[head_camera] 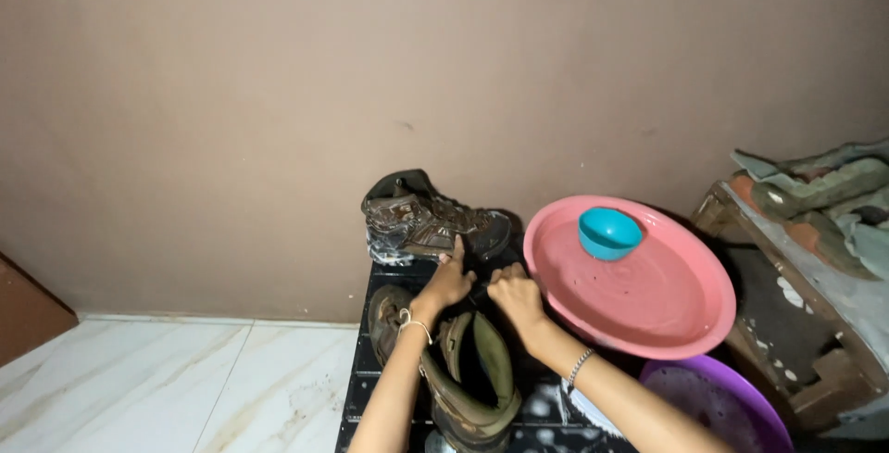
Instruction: Cleaning the mud and dirt off the sole of a hiking boot using water and a sponge.
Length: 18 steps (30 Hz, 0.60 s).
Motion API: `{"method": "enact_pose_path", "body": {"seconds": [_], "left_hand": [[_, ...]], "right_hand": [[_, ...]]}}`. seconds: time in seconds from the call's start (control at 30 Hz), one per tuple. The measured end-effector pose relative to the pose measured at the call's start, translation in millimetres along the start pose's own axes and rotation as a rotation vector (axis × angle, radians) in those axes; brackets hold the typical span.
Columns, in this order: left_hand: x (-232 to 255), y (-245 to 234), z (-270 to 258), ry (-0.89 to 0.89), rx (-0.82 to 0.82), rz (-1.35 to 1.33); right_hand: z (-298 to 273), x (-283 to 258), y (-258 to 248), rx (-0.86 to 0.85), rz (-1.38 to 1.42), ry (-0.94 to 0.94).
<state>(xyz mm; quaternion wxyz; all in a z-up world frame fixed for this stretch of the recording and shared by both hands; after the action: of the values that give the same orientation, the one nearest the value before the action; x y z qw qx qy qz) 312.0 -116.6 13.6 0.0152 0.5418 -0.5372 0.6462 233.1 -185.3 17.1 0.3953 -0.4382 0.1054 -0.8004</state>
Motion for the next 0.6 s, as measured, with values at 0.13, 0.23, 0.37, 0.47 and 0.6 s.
{"method": "enact_pose_path", "body": {"seconds": [0.13,0.23,0.37,0.47,0.6], "left_hand": [[8,-13,1,-0.009,0.019,-0.010],[-16,0,21,-0.050,-0.015,-0.027],[-28,8,34,-0.007,-0.002,-0.143],[-36,11,44,-0.042,-0.049,-0.147],[-31,24,10,-0.158,-0.253,-0.204]], "right_hand": [[10,16,-35,-0.019,0.075,-0.002],[12,32,-54,-0.100,0.230,0.009],[6,67,-83,-0.414,0.436,0.001],[-12,91,-105,-0.467,0.423,0.037],[-60,93,-108,-0.482,0.328,0.082]]}}
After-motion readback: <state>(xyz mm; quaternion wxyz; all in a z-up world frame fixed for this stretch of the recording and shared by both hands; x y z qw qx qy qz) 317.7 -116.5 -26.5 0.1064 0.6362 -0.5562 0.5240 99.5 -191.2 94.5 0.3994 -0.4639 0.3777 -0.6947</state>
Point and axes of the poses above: each hand's wrist, its own z-axis towards the middle knuckle, its own y-axis out of the palm, x = y × z, the point moved 10 cm from there along z, towards the middle knuckle, and after that the axes turned 11 degrees about -x, right-handed, at the moved point
